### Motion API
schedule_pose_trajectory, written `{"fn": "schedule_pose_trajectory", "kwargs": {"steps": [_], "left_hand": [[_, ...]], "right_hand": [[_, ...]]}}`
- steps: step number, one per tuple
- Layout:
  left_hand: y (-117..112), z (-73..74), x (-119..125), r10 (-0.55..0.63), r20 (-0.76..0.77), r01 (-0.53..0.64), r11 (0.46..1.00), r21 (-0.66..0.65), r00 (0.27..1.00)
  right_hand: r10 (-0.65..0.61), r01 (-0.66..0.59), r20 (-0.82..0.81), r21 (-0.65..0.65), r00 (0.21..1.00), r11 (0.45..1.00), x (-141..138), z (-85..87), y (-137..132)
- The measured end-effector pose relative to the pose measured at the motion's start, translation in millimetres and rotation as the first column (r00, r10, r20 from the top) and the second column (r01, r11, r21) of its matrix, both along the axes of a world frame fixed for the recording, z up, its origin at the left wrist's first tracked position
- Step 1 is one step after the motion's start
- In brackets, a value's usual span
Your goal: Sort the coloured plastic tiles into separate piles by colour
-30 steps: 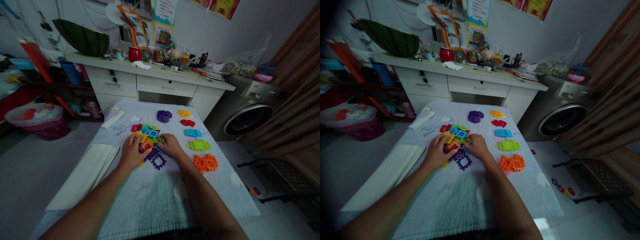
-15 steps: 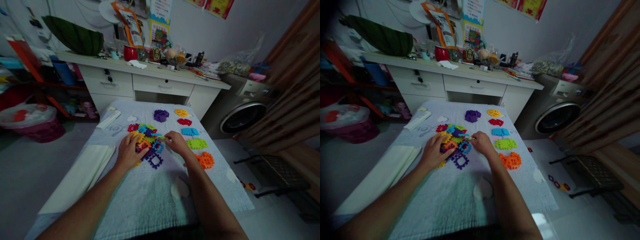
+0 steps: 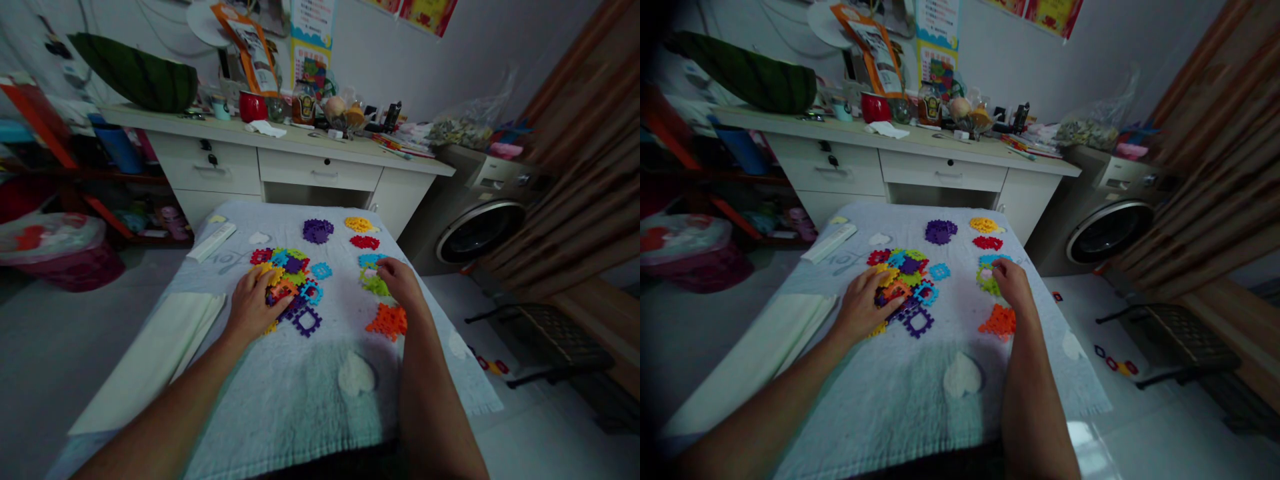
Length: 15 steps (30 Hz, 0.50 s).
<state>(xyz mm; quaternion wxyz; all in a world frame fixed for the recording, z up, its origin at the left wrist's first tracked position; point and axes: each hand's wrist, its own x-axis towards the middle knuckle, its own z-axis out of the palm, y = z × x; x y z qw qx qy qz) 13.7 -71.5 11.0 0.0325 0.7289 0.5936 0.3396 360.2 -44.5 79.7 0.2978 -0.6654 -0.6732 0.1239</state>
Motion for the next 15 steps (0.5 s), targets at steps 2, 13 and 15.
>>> {"fn": "schedule_pose_trajectory", "kwargs": {"steps": [2, 13, 15], "left_hand": [[0, 0.4, 0, -0.004, 0.009, 0.004, 1.000, 0.004, 1.000], [2, -3.2, -1, -0.012, -0.021, 0.013, 0.999, 0.030, 1.000], [2, -3.5, -1, -0.010, -0.028, 0.010, 1.000, 0.024, 1.000]], "right_hand": [[-0.114, 0.114, -0.017, 0.052, 0.993, 0.992, 13, -2.4, 0], [-0.366, 0.366, 0.013, -0.026, 0.931, 0.930, 41, -21.5, 7], [-0.380, 0.383, 0.076, -0.035, 0.922, 0.923, 40, -22.9, 7]]}}
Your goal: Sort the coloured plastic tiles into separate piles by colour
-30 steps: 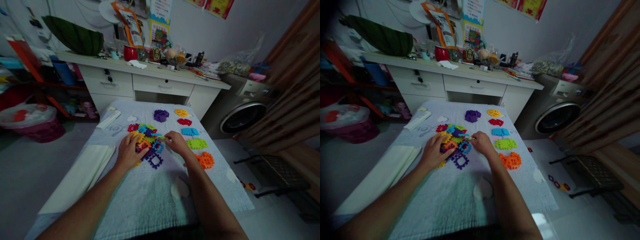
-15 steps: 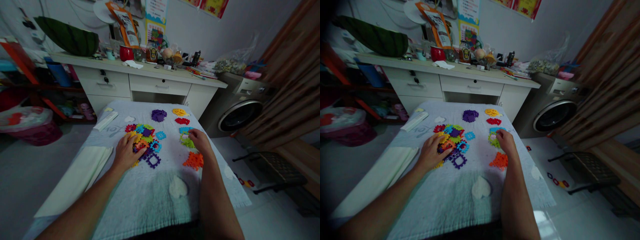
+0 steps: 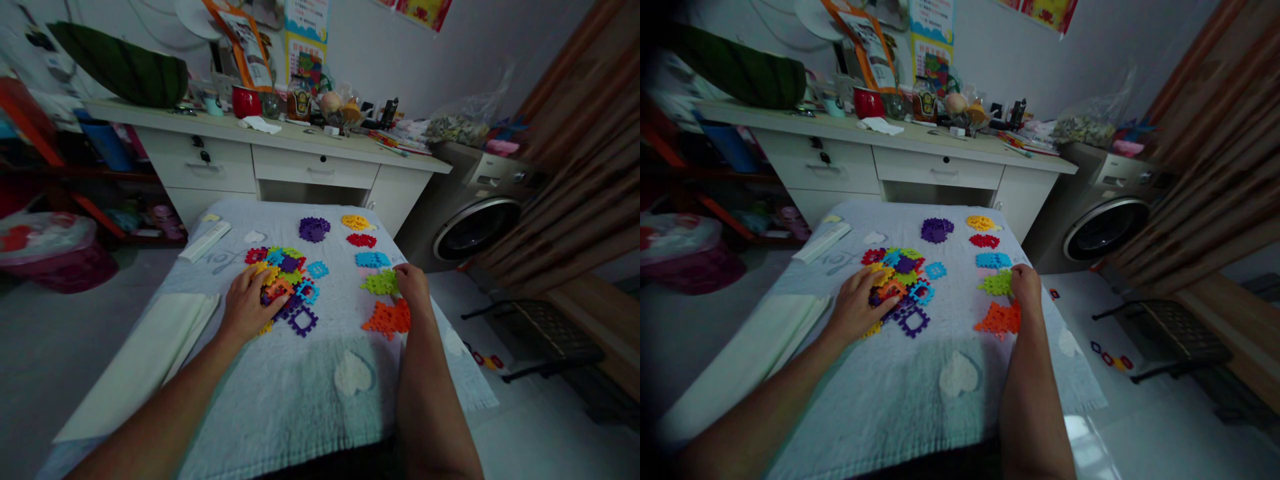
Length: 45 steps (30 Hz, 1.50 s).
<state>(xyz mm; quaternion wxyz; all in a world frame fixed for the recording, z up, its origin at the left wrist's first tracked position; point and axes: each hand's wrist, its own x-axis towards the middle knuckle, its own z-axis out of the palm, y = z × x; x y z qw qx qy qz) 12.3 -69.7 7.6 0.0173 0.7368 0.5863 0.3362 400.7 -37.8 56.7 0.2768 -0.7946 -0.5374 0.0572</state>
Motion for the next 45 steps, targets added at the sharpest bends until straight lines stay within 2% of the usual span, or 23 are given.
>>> {"fn": "schedule_pose_trajectory", "kwargs": {"steps": [5, 13, 18, 24, 32, 45], "left_hand": [[0, 0.1, 0, 0.013, 0.000, -0.013, 1.000, -0.015, 1.000], [0, 2.4, 0, 0.006, 0.001, -0.006, 1.000, -0.009, 1.000], [0, 1.8, 1, 0.002, 0.006, -0.002, 1.000, 0.000, 1.000], [0, 1.8, 0, -0.004, 0.001, 0.004, 1.000, -0.007, 1.000], [0, 1.7, 0, 0.001, 0.006, -0.001, 1.000, -0.022, 1.000], [-1, 2.3, 0, 0.001, 0.023, -0.001, 1.000, -0.016, 1.000]], "right_hand": [[-0.041, 0.045, 0.092, -0.042, 0.995, 0.998, -1, -2.3, -1], [-0.048, 0.050, 0.104, -0.020, 0.993, 0.999, -3, -4.5, -1], [0.028, -0.025, 0.128, -0.022, 0.991, 0.999, -7, -1.7, -2], [0.163, -0.138, 0.183, -0.142, 0.970, 0.980, -14, 2.6, -5], [0.181, -0.126, 0.237, -0.228, 0.955, 0.965, -20, 3.3, -6], [0.170, -0.150, 0.257, -0.097, 0.951, 0.984, -23, -3.6, -4]]}}
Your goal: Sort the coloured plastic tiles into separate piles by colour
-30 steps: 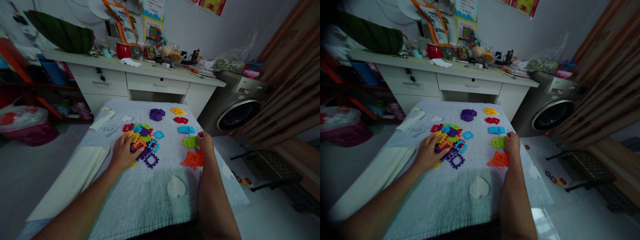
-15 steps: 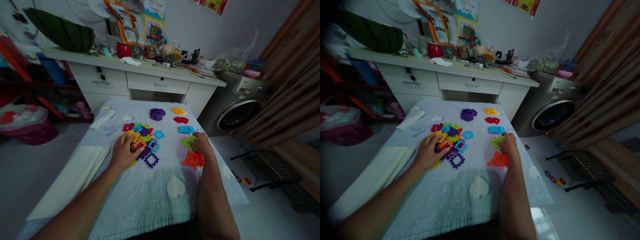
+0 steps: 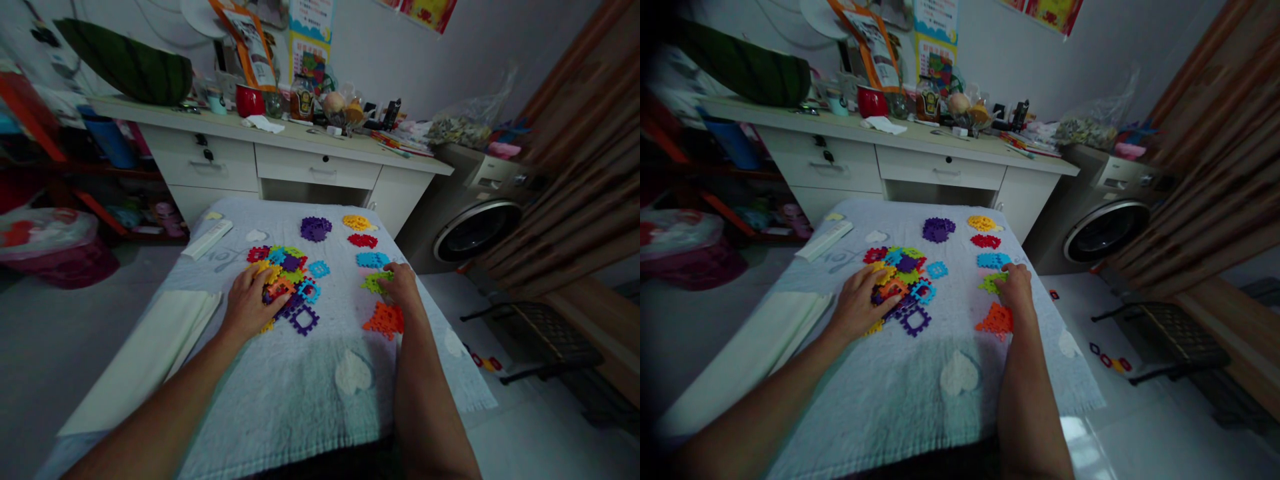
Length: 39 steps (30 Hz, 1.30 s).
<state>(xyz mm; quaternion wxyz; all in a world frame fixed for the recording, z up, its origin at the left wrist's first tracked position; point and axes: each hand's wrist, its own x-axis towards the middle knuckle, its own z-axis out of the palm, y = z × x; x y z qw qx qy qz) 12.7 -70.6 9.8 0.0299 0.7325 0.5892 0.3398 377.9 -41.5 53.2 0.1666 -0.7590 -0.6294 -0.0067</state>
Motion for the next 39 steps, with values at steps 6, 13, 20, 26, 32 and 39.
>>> {"fn": "schedule_pose_trajectory", "kwargs": {"steps": [6, 13, 20, 26, 32, 39], "left_hand": [[0, 1.6, 0, -0.005, -0.008, 0.005, 1.000, -0.010, 1.000], [-1, 3.1, 1, -0.010, -0.002, 0.010, 1.000, -0.004, 1.000], [-2, 2.7, 0, 0.004, 0.003, -0.004, 1.000, -0.016, 1.000], [-3, 2.8, 1, 0.009, 0.012, -0.009, 1.000, -0.022, 1.000], [-3, 5.0, 2, 0.013, 0.020, -0.012, 0.999, -0.032, 1.000], [-2, 3.5, 1, -0.002, 0.019, 0.002, 1.000, -0.002, 1.000]], "right_hand": [[0.010, -0.009, -0.023, 0.054, 1.000, 0.999, -2, 4.7, -1], [0.191, -0.170, -0.091, 0.195, 0.977, 0.966, -43, 8.9, 0], [0.552, -0.552, -0.025, 0.005, 0.833, 0.834, -132, -2.1, -11], [0.496, -0.487, 0.048, -0.127, 0.867, 0.864, -145, -13.2, -6], [0.433, -0.428, 0.021, -0.112, 0.901, 0.897, -139, -17.4, -2], [0.451, -0.449, -0.007, -0.117, 0.892, 0.886, -135, -8.5, -7]]}}
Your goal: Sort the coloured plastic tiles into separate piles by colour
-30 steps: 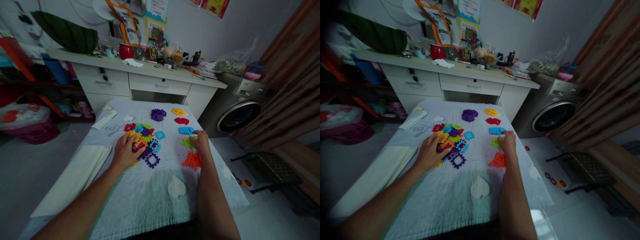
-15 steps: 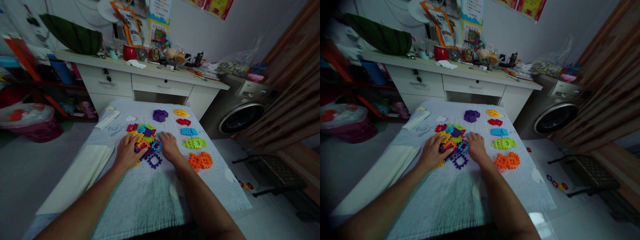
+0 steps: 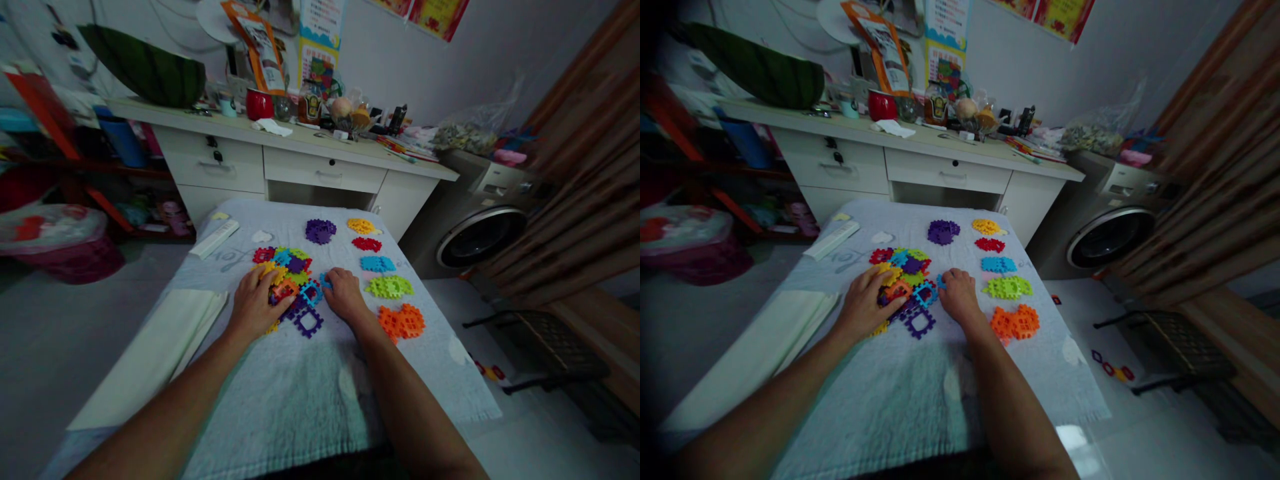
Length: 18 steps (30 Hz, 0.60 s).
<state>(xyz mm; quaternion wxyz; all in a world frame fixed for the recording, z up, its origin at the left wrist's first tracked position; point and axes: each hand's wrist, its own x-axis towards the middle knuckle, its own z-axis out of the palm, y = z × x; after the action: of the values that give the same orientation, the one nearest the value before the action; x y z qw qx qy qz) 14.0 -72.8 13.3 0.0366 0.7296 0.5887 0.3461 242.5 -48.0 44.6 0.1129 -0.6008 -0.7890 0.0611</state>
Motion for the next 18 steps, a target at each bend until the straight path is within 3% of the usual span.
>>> {"fn": "schedule_pose_trajectory", "kwargs": {"steps": [10, 14, 18], "left_hand": [[1, -2.2, -1, 0.001, -0.016, -0.001, 1.000, -0.005, 1.000], [0, -1.0, 0, -0.003, -0.026, 0.003, 1.000, -0.005, 1.000], [0, -1.7, -1, -0.011, -0.028, 0.011, 1.000, -0.006, 1.000]], "right_hand": [[-0.081, 0.080, -0.002, 0.106, 0.997, 0.991, 10, 2.7, 11], [-0.090, 0.104, -0.082, 0.188, 0.993, 0.977, 26, 19.0, 20], [-0.188, 0.251, -0.254, 0.243, 0.949, 0.937, 65, 43.0, 38]]}}
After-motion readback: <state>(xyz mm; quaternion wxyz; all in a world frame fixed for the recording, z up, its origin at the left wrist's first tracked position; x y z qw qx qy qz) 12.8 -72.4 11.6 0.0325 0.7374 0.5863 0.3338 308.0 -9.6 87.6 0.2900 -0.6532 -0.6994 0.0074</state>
